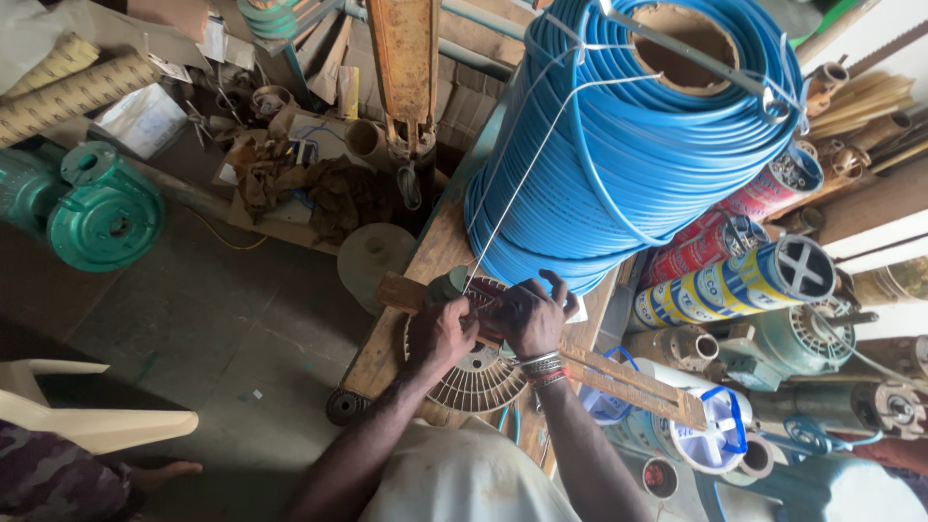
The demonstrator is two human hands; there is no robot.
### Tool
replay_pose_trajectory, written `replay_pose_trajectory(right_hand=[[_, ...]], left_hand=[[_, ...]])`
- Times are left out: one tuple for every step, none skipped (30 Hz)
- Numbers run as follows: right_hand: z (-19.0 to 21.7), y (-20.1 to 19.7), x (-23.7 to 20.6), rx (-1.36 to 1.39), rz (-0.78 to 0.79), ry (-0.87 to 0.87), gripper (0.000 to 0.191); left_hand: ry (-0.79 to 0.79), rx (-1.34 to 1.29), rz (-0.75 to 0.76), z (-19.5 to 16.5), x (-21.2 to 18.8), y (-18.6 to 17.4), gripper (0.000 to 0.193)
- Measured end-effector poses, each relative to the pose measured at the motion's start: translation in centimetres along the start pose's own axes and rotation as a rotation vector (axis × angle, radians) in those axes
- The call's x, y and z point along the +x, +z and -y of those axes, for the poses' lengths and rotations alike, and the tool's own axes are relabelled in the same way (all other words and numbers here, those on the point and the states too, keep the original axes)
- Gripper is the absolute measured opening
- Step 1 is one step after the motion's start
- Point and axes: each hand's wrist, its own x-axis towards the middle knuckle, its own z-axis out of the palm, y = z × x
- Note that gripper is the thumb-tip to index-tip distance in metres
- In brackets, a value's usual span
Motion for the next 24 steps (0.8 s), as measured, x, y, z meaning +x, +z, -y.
replay_pose_trajectory(right_hand=[[-0.1, -0.5, -0.3, 0.061, -0.057, -0.044, 0.033], [-0.7, -1.1, -0.8, 0.12, -0.116, -0.086, 0.031], [-1.5, -1.7, -1.5, 0.18, -0.175, -0.125, 0.029], [-2.5, -2.3, -2.5, 0.26, -0.143, -0.055, 0.026], [-3.9, -2.9, -4.0, 0.338, -0.108, 0.019, 0.023], [-5.2, -3.6, -6.1, 0.413, -0.071, 0.101, 0.02], [-6.8, -3.9, -8.4, 0.357, -0.019, 0.15, 0.014], [-8.1, -4.0, -10.6, 0.3, 0.034, 0.198, 0.008], [-9.0, -3.6, -12.8, 0.244, 0.083, 0.245, 0.003], [-9.4, -2.8, -14.9, 0.181, 0.27, 0.367, 0.007], [-9.6, -2.0, -16.8, 0.12, 0.454, 0.486, 0.011], [-9.7, -1.5, -18.5, 0.063, 0.636, 0.602, 0.016], [-9.3, -0.5, -20.1, 0.037, 0.607, 0.583, 0.027], [-8.3, 0.8, -21.2, 0.013, 0.577, 0.56, 0.043], [-7.3, 2.1, -21.8, -0.044, 0.58, 0.566, 0.06], [-6.1, 3.4, -22.2, -0.1, 0.585, 0.567, 0.077], [-5.3, 4.3, -22.4, -0.154, 0.591, 0.564, 0.095], [-4.9, 4.9, -22.4, -0.196, 0.563, 0.51, 0.085], [-4.4, 5.5, -22.4, -0.238, 0.534, 0.457, 0.077], [-4.3, 5.9, -22.4, -0.281, 0.504, 0.405, 0.07], [-4.6, 6.0, -22.3, -0.259, 0.587, 0.418, 0.076], [-5.2, 6.0, -22.2, -0.238, 0.672, 0.432, 0.083], [-5.8, 5.8, -22.2, -0.218, 0.757, 0.448, 0.09], [-6.4, 5.4, -22.5, -0.142, 0.775, 0.521, 0.062]], left_hand=[[-0.077, 0.065, 0.109, -0.4, 0.0, -0.9, 0.021], [-0.009, 0.01, 0.074, -0.9, 0.2, -1.7, 0.021], [0.059, -0.045, 0.043, -1.5, 0.7, -2.5, 0.022], [0.125, -0.102, 0.015, -2.1, 0.9, -3.3, 0.025], [0.103, 0.011, 0.075, -2.5, 0.9, -4.0, 0.022], [0.08, 0.12, 0.143, -2.7, 0.9, -4.8, 0.019], [0.061, 0.226, 0.213, -2.7, 1.1, -5.0, 0.016], [0.091, 0.199, 0.28, -2.7, 1.5, -4.9, 0.017], [0.126, 0.169, 0.346, -2.3, 1.9, -4.6, 0.022], [0.164, 0.139, 0.409, -1.9, 2.3, -4.2, 0.03], [0.243, 0.144, 0.379, -1.5, 2.8, -3.4, 0.035], [0.326, 0.149, 0.344, -1.3, 3.4, -2.2, 0.04], [0.41, 0.154, 0.306, -1.1, 3.8, -1.2, 0.045], [0.382, 0.215, 0.381, -0.8, 4.1, -0.6, 0.04], [0.354, 0.281, 0.45, -0.6, 4.4, -0.3, 0.035], [0.324, 0.351, 0.517, -0.4, 4.7, -0.3, 0.03], [0.327, 0.41, 0.557, -0.4, 5.0, -0.2, 0.026], [0.33, 0.474, 0.592, -0.6, 5.4, -0.3, 0.023], [0.332, 0.539, 0.628, -0.7, 5.8, -0.6, 0.021], [0.363, 0.532, 0.608, -0.9, 6.3, -1.1, 0.019], [0.396, 0.524, 0.588, -1.1, 6.8, -1.6, 0.017], [0.428, 0.515, 0.568, -1.3, 7.3, -2.1, 0.016], [0.399, 0.501, 0.612, -1.5, 7.8, -2.6, 0.016], [0.37, 0.484, 0.658, -1.6, 8.2, -3.2, 0.015]])
